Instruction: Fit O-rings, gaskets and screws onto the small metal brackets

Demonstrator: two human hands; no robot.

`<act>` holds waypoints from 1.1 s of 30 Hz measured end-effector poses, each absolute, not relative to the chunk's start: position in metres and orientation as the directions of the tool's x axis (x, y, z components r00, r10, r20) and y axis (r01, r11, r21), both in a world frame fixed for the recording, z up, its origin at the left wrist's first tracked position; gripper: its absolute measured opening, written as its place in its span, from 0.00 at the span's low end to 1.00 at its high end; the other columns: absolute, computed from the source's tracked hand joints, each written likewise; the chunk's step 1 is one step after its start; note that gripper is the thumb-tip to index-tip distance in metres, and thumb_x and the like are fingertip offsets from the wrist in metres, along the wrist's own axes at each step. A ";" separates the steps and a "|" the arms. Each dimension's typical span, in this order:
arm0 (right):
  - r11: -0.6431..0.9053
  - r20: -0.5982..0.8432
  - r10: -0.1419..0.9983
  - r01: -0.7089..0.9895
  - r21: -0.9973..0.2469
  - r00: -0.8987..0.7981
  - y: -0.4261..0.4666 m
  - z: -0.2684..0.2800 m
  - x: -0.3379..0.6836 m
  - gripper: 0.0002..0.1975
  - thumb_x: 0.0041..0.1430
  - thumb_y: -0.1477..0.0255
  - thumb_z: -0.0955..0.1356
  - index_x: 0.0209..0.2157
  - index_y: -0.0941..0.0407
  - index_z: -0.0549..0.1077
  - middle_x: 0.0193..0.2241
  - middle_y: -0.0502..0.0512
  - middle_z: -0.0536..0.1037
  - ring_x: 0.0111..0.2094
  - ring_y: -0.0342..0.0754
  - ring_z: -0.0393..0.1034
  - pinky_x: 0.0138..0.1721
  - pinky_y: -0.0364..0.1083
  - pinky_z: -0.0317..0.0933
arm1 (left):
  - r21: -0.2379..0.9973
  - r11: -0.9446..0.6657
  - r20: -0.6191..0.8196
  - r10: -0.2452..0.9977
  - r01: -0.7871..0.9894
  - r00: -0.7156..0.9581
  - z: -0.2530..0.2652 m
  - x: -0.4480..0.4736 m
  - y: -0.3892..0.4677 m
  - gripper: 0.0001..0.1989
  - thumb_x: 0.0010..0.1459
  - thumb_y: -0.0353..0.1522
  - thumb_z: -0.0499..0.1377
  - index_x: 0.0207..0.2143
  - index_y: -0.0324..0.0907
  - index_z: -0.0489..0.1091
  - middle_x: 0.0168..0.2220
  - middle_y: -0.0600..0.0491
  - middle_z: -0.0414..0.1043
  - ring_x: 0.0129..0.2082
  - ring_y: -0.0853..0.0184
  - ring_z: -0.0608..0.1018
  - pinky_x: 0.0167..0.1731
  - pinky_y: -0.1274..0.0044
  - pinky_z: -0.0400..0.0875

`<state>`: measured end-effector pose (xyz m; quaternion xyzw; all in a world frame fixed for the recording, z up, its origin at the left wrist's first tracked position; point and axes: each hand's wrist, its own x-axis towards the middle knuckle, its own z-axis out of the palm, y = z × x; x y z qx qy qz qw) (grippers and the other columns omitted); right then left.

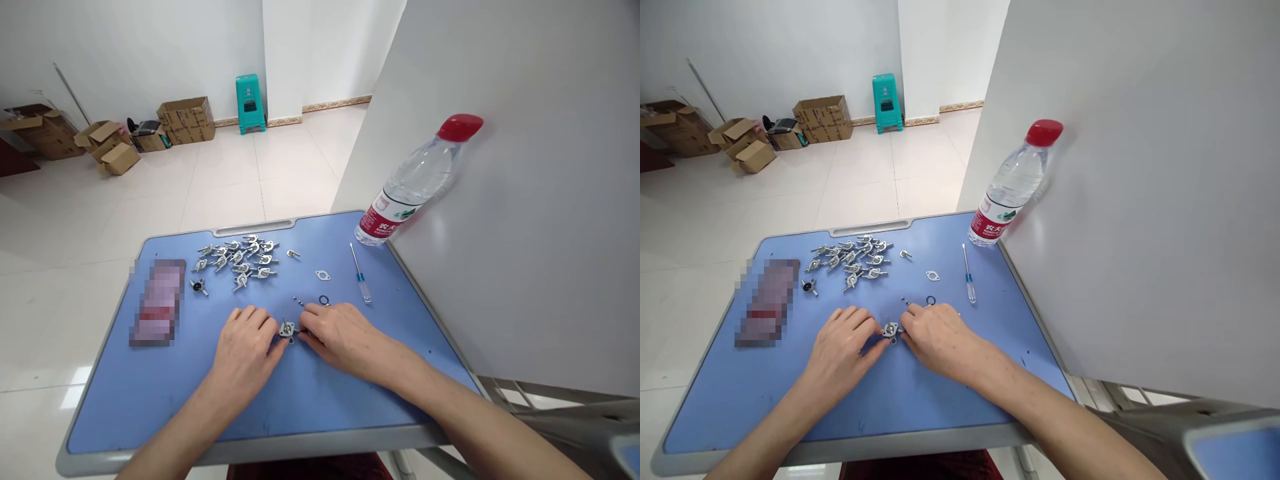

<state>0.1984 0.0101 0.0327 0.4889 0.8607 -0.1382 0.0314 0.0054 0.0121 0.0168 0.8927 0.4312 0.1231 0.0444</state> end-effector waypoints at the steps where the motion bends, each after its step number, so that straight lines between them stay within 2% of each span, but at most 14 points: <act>1: 0.482 -0.191 0.833 0.850 -0.212 -0.520 0.010 0.033 0.198 0.07 0.64 0.74 0.65 0.31 0.59 0.71 0.30 0.53 0.75 0.25 0.43 0.67 0.23 0.45 0.37 | 0.190 -0.616 0.184 0.787 0.764 0.589 0.017 0.005 0.012 0.08 0.57 0.30 0.62 0.28 0.41 0.66 0.29 0.54 0.71 0.30 0.64 0.71 0.31 0.72 0.60; 8: 0.484 -0.139 0.832 0.825 -0.292 -0.537 0.009 0.030 0.202 0.04 0.62 0.76 0.66 0.32 0.58 0.71 0.30 0.51 0.76 0.25 0.41 0.67 0.24 0.44 0.40 | 0.229 -0.590 0.188 0.807 0.775 0.559 0.012 0.007 0.014 0.10 0.54 0.34 0.66 0.36 0.41 0.70 0.34 0.53 0.73 0.33 0.62 0.72 0.32 0.72 0.62; 15: 0.488 -0.135 0.838 0.837 -0.247 -0.528 0.009 0.022 0.201 0.06 0.63 0.74 0.66 0.30 0.58 0.71 0.28 0.51 0.75 0.21 0.40 0.63 0.22 0.45 0.36 | 0.250 -0.608 0.210 0.793 0.753 0.571 0.009 0.011 0.014 0.07 0.54 0.33 0.66 0.33 0.41 0.70 0.32 0.54 0.72 0.32 0.63 0.71 0.31 0.71 0.64; 21: 0.475 -0.186 0.835 0.848 -0.235 -0.518 0.008 0.023 0.200 0.06 0.63 0.74 0.65 0.31 0.58 0.71 0.28 0.51 0.75 0.22 0.42 0.64 0.22 0.45 0.36 | 0.285 -0.631 0.217 0.776 0.721 0.593 0.010 0.010 0.013 0.04 0.56 0.29 0.64 0.33 0.40 0.70 0.32 0.54 0.71 0.32 0.63 0.71 0.30 0.71 0.64; 27: 0.450 -0.236 0.832 0.859 -0.244 -0.502 0.007 0.024 0.197 0.08 0.63 0.77 0.63 0.30 0.58 0.71 0.28 0.52 0.75 0.22 0.42 0.64 0.22 0.45 0.36 | 0.322 -0.631 0.174 0.772 0.706 0.611 0.010 0.009 0.012 0.01 0.58 0.28 0.61 0.33 0.40 0.70 0.32 0.53 0.70 0.32 0.63 0.70 0.30 0.72 0.65; 33: 0.387 -0.190 0.871 0.872 -0.301 -0.453 0.003 0.018 0.195 0.07 0.61 0.76 0.64 0.29 0.58 0.70 0.26 0.51 0.74 0.22 0.41 0.64 0.23 0.45 0.37 | 0.347 -0.626 0.139 0.770 0.698 0.622 0.011 0.007 0.014 0.01 0.59 0.29 0.61 0.34 0.41 0.71 0.33 0.53 0.70 0.33 0.64 0.70 0.31 0.72 0.66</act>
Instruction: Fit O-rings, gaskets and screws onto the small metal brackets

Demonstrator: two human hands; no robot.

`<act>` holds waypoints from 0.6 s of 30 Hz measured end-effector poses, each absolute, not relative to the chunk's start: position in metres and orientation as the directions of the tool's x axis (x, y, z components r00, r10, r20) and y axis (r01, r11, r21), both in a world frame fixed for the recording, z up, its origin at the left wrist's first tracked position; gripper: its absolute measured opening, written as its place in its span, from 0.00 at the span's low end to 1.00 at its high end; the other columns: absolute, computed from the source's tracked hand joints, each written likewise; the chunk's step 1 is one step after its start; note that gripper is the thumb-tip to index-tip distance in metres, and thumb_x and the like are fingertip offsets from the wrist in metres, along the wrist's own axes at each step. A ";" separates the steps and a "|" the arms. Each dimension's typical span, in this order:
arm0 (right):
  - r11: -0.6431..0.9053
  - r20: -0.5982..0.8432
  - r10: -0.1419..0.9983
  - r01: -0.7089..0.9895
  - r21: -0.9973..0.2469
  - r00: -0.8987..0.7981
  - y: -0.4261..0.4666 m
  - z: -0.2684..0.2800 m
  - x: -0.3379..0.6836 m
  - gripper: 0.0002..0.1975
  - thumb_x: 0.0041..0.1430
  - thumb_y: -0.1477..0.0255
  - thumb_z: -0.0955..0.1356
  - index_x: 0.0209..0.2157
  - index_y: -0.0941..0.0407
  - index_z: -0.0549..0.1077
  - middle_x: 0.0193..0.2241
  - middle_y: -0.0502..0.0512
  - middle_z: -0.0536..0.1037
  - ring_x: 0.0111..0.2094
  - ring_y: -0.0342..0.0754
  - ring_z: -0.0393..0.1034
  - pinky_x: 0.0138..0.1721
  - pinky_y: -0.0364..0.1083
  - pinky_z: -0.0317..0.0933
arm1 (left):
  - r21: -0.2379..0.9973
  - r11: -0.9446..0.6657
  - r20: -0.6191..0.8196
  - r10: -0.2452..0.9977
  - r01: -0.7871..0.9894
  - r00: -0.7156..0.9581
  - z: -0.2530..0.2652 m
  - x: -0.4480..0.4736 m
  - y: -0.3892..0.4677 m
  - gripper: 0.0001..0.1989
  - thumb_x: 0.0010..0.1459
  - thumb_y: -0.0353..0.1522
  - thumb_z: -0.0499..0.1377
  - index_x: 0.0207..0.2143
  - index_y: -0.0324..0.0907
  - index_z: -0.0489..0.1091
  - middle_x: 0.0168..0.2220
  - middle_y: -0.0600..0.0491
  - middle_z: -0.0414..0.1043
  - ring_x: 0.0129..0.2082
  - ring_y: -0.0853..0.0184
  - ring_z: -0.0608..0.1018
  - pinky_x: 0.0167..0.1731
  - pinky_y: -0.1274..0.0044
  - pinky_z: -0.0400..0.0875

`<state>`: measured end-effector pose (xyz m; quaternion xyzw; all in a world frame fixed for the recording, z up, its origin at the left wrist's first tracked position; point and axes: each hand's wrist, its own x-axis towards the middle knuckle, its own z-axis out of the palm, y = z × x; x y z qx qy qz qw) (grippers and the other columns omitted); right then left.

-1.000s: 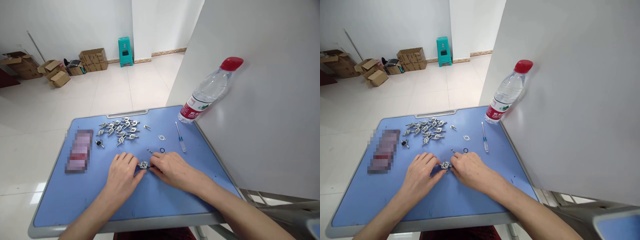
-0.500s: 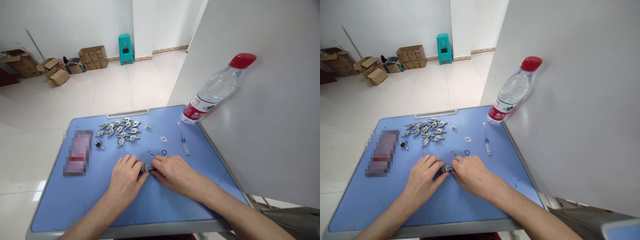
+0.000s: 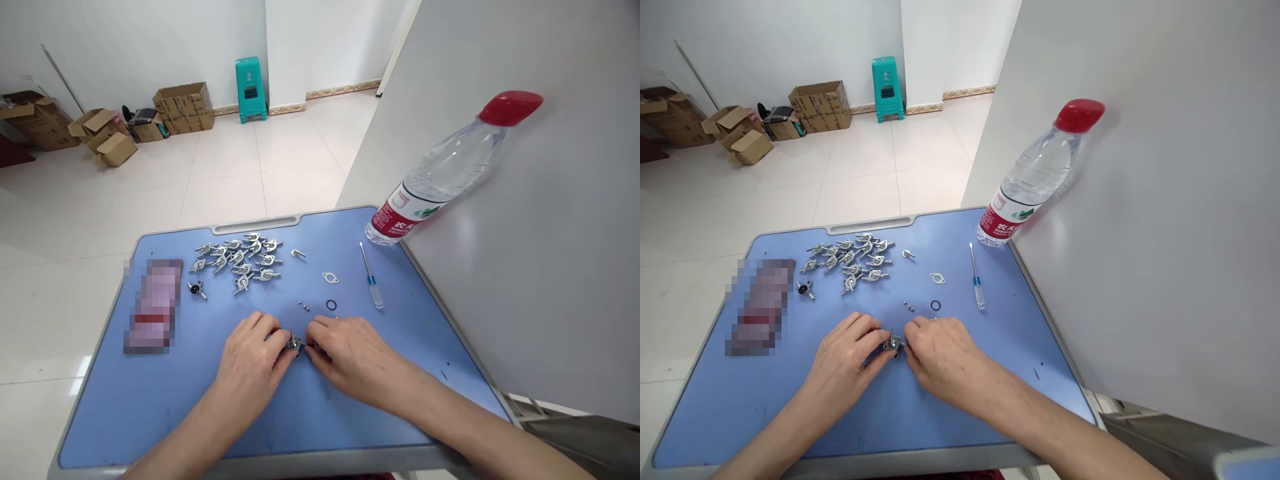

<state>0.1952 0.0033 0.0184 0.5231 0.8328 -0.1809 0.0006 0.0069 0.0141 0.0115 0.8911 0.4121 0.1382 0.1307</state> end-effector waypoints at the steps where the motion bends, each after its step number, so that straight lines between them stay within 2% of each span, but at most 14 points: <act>1: 0.389 -0.185 0.871 0.870 -0.304 -0.454 0.003 0.018 0.195 0.07 0.61 0.76 0.63 0.28 0.58 0.70 0.26 0.51 0.74 0.22 0.41 0.64 0.23 0.45 0.37 | 0.353 -0.625 0.130 0.769 0.696 0.626 0.012 0.007 0.014 0.01 0.59 0.29 0.61 0.34 0.41 0.71 0.33 0.53 0.70 0.33 0.64 0.71 0.31 0.72 0.66; 11: 0.390 -0.180 0.872 0.868 -0.307 -0.456 0.002 0.019 0.196 0.09 0.62 0.77 0.62 0.28 0.58 0.70 0.25 0.51 0.73 0.21 0.42 0.65 0.23 0.45 0.38 | 0.414 -0.600 0.088 0.775 0.685 0.625 0.015 0.006 0.017 0.02 0.58 0.29 0.62 0.34 0.42 0.71 0.33 0.54 0.71 0.34 0.64 0.72 0.32 0.72 0.69; 18: 0.396 -0.185 0.870 0.870 -0.294 -0.458 0.001 0.019 0.195 0.08 0.61 0.77 0.63 0.29 0.58 0.71 0.25 0.51 0.74 0.20 0.42 0.63 0.22 0.45 0.37 | 0.407 -0.591 0.104 0.787 0.696 0.608 0.015 0.008 0.013 0.09 0.54 0.30 0.65 0.38 0.40 0.70 0.36 0.52 0.72 0.36 0.62 0.72 0.34 0.70 0.70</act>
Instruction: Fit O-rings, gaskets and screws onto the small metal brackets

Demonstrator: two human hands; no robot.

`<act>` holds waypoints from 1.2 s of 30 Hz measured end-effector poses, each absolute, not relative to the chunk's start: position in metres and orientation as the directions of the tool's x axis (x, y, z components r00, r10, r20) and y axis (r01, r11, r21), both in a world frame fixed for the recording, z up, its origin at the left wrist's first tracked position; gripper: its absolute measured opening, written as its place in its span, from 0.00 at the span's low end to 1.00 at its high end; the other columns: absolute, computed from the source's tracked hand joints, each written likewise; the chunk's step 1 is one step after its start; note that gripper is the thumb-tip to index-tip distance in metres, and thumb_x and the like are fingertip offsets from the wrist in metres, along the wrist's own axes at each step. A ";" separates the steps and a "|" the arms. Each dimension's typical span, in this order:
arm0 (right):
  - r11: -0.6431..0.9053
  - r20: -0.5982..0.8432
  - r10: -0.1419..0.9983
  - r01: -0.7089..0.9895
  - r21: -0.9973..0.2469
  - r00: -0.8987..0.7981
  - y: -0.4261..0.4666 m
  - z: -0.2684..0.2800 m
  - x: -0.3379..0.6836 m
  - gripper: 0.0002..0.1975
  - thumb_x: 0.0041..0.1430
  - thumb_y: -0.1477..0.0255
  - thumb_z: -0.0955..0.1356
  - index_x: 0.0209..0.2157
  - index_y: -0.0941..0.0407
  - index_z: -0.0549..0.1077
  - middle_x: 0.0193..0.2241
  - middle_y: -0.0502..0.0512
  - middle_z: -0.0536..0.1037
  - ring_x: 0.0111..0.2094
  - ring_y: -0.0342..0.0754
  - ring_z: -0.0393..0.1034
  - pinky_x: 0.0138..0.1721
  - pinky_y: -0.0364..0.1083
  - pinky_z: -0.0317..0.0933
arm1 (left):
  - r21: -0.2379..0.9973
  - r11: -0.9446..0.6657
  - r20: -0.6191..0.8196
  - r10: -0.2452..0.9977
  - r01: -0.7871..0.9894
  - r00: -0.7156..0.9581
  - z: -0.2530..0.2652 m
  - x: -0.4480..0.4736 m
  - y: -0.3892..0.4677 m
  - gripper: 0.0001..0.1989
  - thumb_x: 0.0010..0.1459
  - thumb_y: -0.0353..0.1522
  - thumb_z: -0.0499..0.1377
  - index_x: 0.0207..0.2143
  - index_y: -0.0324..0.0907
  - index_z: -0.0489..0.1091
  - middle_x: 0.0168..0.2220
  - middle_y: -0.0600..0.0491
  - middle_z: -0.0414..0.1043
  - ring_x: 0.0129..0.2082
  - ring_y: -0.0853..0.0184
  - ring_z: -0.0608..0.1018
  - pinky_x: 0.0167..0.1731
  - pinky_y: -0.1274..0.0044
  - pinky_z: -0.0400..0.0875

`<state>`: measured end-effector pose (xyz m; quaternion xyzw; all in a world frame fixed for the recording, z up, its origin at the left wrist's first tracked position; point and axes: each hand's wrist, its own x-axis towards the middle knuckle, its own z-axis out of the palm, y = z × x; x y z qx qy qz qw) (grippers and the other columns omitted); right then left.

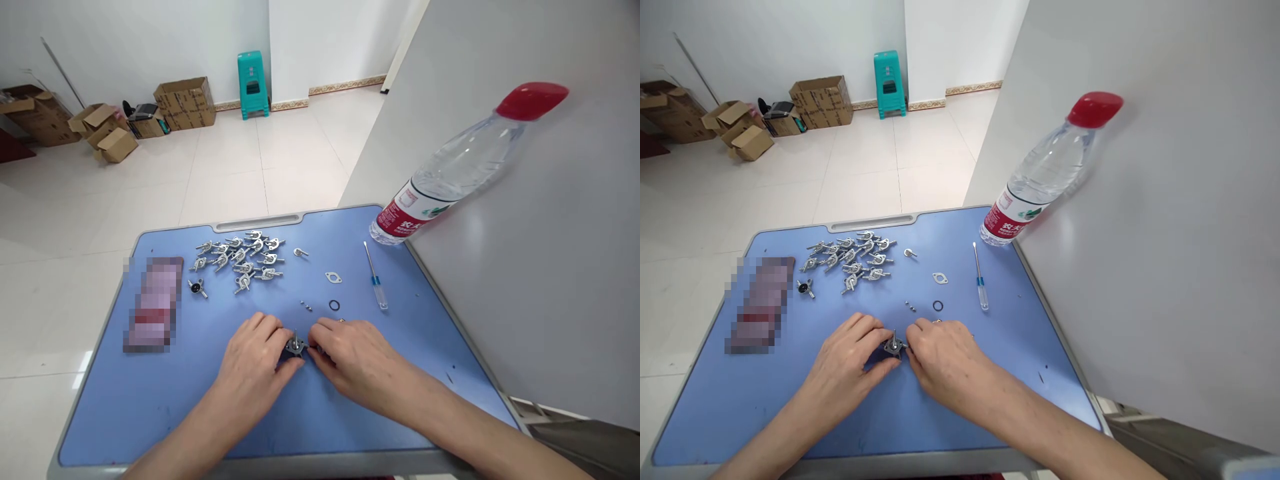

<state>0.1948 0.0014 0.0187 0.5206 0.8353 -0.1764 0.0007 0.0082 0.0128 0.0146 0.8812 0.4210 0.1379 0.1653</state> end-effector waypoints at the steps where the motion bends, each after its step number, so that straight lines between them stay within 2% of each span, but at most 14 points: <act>1: 0.400 -0.177 0.870 0.868 -0.295 -0.461 0.001 0.018 0.195 0.08 0.61 0.77 0.63 0.29 0.57 0.71 0.25 0.51 0.74 0.20 0.42 0.63 0.22 0.45 0.37 | 0.405 -0.591 0.110 0.789 0.698 0.604 0.014 0.009 0.013 0.10 0.54 0.30 0.66 0.38 0.40 0.70 0.36 0.52 0.72 0.36 0.62 0.72 0.33 0.70 0.70; 4: 0.409 -0.144 0.874 0.862 -0.299 -0.465 -0.001 0.015 0.196 0.08 0.61 0.77 0.63 0.28 0.57 0.70 0.24 0.50 0.74 0.19 0.42 0.61 0.22 0.44 0.37 | 0.398 -0.591 0.129 0.793 0.701 0.596 0.013 0.009 0.013 0.10 0.55 0.31 0.65 0.39 0.40 0.70 0.36 0.52 0.72 0.36 0.62 0.72 0.33 0.71 0.70; 8: 0.422 -0.105 0.876 0.854 -0.302 -0.470 -0.003 0.012 0.197 0.09 0.61 0.77 0.63 0.27 0.57 0.69 0.23 0.50 0.73 0.19 0.41 0.61 0.22 0.44 0.37 | 0.393 -0.603 0.143 0.786 0.694 0.602 0.012 0.010 0.014 0.05 0.58 0.30 0.62 0.38 0.40 0.70 0.34 0.52 0.71 0.34 0.63 0.72 0.32 0.71 0.69; 15: 0.424 -0.110 0.875 0.856 -0.296 -0.472 -0.002 0.013 0.196 0.09 0.61 0.77 0.63 0.27 0.57 0.69 0.23 0.50 0.73 0.19 0.41 0.61 0.22 0.45 0.37 | 0.392 -0.616 0.138 0.774 0.684 0.618 0.013 0.009 0.013 0.01 0.60 0.29 0.60 0.35 0.41 0.70 0.33 0.52 0.71 0.33 0.64 0.71 0.31 0.72 0.68; 28: 0.413 -0.143 0.878 0.873 -0.260 -0.458 -0.004 0.014 0.193 0.08 0.60 0.77 0.64 0.27 0.57 0.69 0.23 0.50 0.74 0.18 0.43 0.62 0.21 0.45 0.36 | 0.387 -0.618 0.143 0.774 0.685 0.617 0.012 0.011 0.011 0.03 0.61 0.28 0.58 0.32 0.41 0.70 0.31 0.53 0.70 0.31 0.64 0.70 0.29 0.72 0.66; 32: 0.407 -0.133 0.882 0.872 -0.273 -0.453 -0.004 0.013 0.193 0.07 0.59 0.78 0.64 0.27 0.56 0.68 0.22 0.49 0.74 0.18 0.42 0.62 0.21 0.45 0.36 | 0.371 -0.627 0.150 0.769 0.685 0.622 0.012 0.011 0.012 0.06 0.62 0.29 0.56 0.32 0.41 0.70 0.30 0.53 0.69 0.31 0.65 0.69 0.29 0.73 0.66; 36: 0.402 -0.120 0.885 0.869 -0.289 -0.449 -0.004 0.012 0.193 0.07 0.59 0.77 0.64 0.27 0.57 0.67 0.23 0.49 0.74 0.18 0.42 0.63 0.22 0.45 0.36 | 0.376 -0.618 0.147 0.776 0.691 0.614 0.010 0.012 0.012 0.04 0.61 0.28 0.57 0.32 0.41 0.70 0.30 0.54 0.69 0.31 0.64 0.69 0.29 0.72 0.65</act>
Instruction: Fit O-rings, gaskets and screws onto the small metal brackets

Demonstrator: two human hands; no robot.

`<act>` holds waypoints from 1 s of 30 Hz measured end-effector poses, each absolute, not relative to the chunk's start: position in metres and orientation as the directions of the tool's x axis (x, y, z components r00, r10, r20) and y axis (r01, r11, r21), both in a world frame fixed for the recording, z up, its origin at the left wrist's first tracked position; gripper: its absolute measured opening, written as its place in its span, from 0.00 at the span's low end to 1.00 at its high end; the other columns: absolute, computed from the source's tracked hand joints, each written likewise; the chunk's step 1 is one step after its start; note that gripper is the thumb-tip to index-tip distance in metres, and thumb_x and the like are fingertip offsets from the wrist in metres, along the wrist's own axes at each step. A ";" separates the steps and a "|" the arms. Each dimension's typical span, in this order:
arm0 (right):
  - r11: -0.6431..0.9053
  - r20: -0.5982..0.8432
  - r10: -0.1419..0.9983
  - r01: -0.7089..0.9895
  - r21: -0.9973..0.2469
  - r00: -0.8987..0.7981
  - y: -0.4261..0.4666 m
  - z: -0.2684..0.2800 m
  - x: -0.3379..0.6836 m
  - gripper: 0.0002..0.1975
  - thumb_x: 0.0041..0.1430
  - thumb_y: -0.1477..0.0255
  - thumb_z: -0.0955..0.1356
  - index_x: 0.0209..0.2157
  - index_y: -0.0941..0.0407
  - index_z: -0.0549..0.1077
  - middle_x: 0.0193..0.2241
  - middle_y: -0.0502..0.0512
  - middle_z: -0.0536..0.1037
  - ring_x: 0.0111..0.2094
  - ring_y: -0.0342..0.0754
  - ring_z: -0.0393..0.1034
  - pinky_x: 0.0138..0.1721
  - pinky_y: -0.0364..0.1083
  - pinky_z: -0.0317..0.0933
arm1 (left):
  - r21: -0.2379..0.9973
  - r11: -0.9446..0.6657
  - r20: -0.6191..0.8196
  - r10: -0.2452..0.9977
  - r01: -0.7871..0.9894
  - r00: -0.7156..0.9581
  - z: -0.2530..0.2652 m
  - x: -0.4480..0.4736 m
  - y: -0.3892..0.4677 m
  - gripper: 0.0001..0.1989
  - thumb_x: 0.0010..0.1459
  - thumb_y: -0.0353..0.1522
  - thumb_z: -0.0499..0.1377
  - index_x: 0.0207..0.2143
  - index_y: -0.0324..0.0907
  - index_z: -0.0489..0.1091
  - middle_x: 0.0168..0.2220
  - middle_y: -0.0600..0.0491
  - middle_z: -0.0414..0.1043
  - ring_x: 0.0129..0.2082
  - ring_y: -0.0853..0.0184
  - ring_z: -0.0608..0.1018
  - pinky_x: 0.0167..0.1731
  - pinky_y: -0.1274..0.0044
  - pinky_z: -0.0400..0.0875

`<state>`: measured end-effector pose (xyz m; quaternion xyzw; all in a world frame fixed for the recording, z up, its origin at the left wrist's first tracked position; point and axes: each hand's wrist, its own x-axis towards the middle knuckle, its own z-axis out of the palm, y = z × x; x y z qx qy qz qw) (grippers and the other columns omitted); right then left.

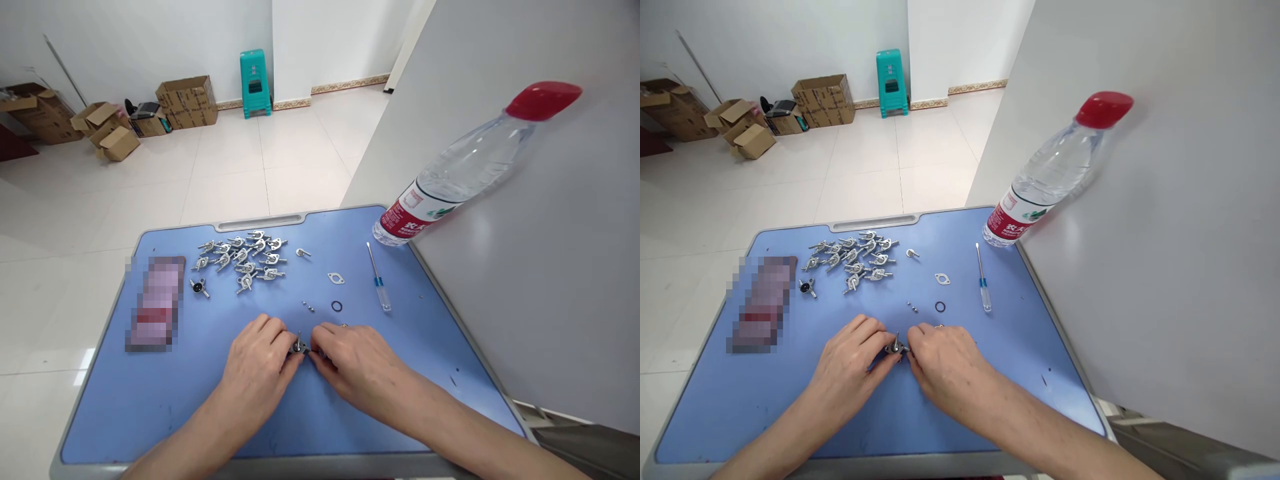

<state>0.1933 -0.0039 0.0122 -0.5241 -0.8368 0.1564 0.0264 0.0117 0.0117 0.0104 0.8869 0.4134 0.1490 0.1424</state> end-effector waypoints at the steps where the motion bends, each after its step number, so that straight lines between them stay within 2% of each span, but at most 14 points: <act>1: 0.401 -0.127 0.884 0.870 -0.287 -0.450 -0.004 0.012 0.193 0.07 0.59 0.77 0.64 0.27 0.57 0.68 0.23 0.49 0.74 0.18 0.42 0.63 0.22 0.45 0.36 | 0.378 -0.615 0.144 0.777 0.692 0.613 0.010 0.012 0.012 0.03 0.60 0.28 0.58 0.32 0.41 0.70 0.30 0.54 0.69 0.31 0.64 0.69 0.29 0.72 0.65; 9: 0.374 -0.226 0.872 0.888 -0.267 -0.435 -0.002 0.019 0.191 0.07 0.60 0.77 0.64 0.28 0.57 0.69 0.24 0.50 0.76 0.21 0.44 0.67 0.21 0.45 0.37 | 0.378 -0.611 0.129 0.779 0.695 0.614 0.011 0.011 0.010 0.02 0.59 0.28 0.60 0.32 0.41 0.70 0.30 0.54 0.70 0.31 0.64 0.70 0.29 0.72 0.64; 15: 0.366 -0.220 0.875 0.886 -0.284 -0.432 -0.003 0.019 0.191 0.06 0.60 0.78 0.64 0.28 0.57 0.69 0.25 0.50 0.76 0.22 0.45 0.69 0.22 0.45 0.39 | 0.368 -0.633 0.165 0.765 0.681 0.622 0.010 0.012 0.011 0.05 0.57 0.27 0.61 0.29 0.40 0.68 0.29 0.54 0.69 0.30 0.64 0.69 0.28 0.73 0.65; 26: 0.362 -0.251 0.864 0.885 -0.291 -0.436 -0.003 0.016 0.193 0.06 0.59 0.78 0.65 0.28 0.57 0.68 0.25 0.49 0.76 0.24 0.46 0.71 0.22 0.44 0.42 | 0.244 -0.723 0.268 0.691 0.647 0.671 0.006 0.013 0.009 0.09 0.60 0.27 0.58 0.25 0.40 0.66 0.26 0.54 0.66 0.28 0.65 0.67 0.25 0.73 0.64; 30: 0.355 -0.257 0.865 0.887 -0.295 -0.431 -0.003 0.017 0.194 0.06 0.59 0.78 0.65 0.28 0.57 0.68 0.25 0.49 0.76 0.24 0.46 0.71 0.23 0.44 0.43 | 0.242 -0.741 0.286 0.672 0.627 0.683 0.004 0.012 0.011 0.10 0.61 0.27 0.56 0.26 0.40 0.66 0.26 0.53 0.66 0.28 0.64 0.68 0.26 0.73 0.65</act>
